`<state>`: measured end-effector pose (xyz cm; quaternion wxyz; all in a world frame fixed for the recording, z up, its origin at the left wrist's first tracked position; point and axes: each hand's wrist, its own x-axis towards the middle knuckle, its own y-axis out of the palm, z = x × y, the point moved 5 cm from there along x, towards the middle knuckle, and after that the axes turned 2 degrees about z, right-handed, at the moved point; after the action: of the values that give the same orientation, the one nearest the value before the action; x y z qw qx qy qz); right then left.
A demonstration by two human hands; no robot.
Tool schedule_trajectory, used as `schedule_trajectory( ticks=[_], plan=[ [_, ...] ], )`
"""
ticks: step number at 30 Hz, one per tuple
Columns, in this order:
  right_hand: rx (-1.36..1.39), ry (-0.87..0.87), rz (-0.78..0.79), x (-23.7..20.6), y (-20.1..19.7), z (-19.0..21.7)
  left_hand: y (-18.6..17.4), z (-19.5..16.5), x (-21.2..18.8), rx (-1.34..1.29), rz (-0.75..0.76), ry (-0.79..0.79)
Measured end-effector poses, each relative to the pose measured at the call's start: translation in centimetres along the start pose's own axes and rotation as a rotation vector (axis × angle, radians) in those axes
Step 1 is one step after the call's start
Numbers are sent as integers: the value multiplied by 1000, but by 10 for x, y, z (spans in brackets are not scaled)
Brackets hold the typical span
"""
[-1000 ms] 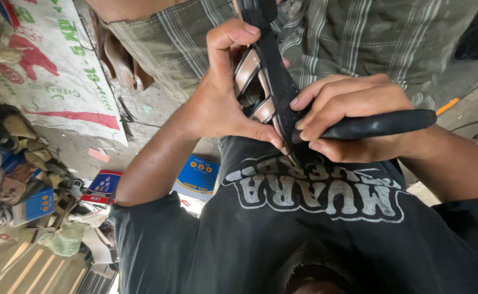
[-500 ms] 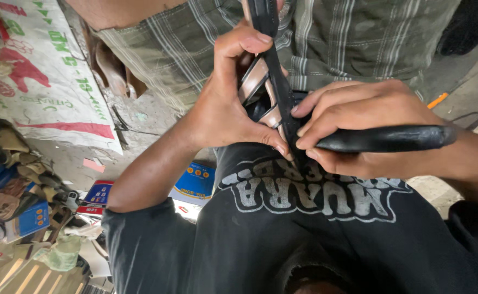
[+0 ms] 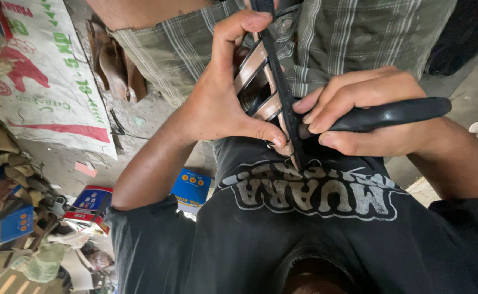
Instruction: The person assembles sandals by attaching black rubber soles to brown straps using a handheld tool. They repeatedly pick up a sole, align it with the strap, and press it into place while seated on the floor.
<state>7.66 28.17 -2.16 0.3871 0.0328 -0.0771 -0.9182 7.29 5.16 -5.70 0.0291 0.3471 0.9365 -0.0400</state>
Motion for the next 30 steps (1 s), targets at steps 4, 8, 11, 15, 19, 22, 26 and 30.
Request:
schedule_trajectory(
  ticks=[4,8,11,15,19,22,26,30],
  plan=[
    [10,-4,-8,-1,1,-1,1,2,-1,-34,2,1],
    [-99,-58,-27,1,-4,3,-6,-13,-1,-184,-18,-12],
    [-77,-70,-68,4,-9,8,-21,-13,1,-645,-154,-286],
    [-33,-69,-93,11,-8,20,-40,-39,13,-287,-35,-96],
    [-14,-81,-131,15,-9,29,-40,-51,21,-103,-6,59],
    [-40,-86,-142,13,-14,32,-34,-52,24,-165,20,79],
    [-80,-77,-118,15,-19,32,-31,-51,27,-195,48,77],
    [-57,-54,-21,36,-18,44,-25,-50,34,-190,54,125]
  ],
)
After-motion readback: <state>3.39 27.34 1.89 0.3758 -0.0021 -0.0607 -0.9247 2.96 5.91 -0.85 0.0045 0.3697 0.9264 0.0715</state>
